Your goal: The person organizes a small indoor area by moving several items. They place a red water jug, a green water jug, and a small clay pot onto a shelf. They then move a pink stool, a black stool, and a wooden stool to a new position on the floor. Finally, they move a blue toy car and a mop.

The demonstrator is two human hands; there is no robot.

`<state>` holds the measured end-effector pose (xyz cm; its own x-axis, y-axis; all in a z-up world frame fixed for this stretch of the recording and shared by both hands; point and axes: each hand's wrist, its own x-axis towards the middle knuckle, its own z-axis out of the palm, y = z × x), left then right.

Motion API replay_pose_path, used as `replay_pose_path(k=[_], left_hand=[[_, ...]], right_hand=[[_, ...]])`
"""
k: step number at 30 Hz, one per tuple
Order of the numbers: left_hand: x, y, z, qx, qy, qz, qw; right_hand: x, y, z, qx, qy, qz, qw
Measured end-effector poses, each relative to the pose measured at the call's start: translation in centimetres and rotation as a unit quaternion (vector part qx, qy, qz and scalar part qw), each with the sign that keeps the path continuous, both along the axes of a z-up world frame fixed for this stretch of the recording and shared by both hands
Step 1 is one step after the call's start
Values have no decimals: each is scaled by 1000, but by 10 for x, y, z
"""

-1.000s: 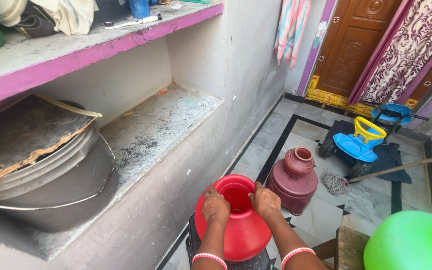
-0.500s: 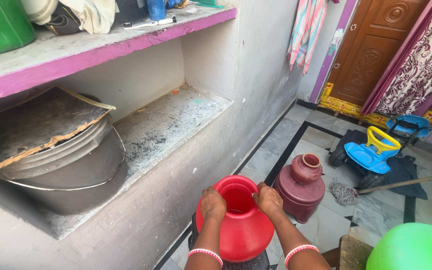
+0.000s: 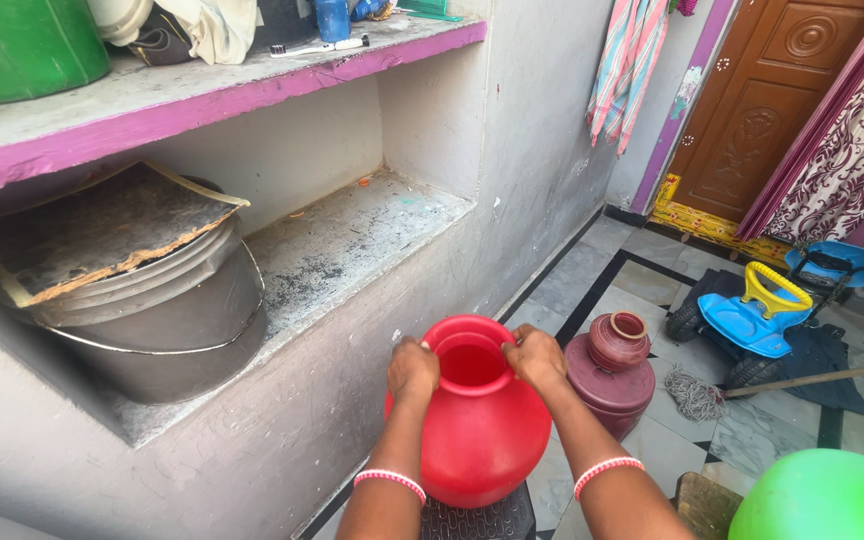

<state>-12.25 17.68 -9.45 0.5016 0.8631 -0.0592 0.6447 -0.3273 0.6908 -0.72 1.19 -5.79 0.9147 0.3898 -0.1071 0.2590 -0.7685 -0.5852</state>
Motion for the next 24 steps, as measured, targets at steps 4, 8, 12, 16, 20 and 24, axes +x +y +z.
replay_pose_path(k=[4, 8, 12, 16, 20, 24], left_hand=[[-6, 0, 34, -99, -38, 2, 994], [-16, -2, 68, -131, -87, 9, 988], [-15, 7, 92, -201, -154, 23, 967], [-8, 24, 108, -278, -271, 13, 922], [2, 43, 120, -328, -346, -14, 879], [9, 62, 134, -344, -384, -9, 857]], right_hand=[[5, 1, 10, 92, 14, 5, 996], [6, 4, 24, 136, 1, -4, 991], [13, 13, 42, 185, -8, 2, 983], [23, 26, 67, 241, -30, 9, 970], [35, 40, 86, 319, 1, 14, 948], [44, 64, 95, 440, 52, 36, 896]])
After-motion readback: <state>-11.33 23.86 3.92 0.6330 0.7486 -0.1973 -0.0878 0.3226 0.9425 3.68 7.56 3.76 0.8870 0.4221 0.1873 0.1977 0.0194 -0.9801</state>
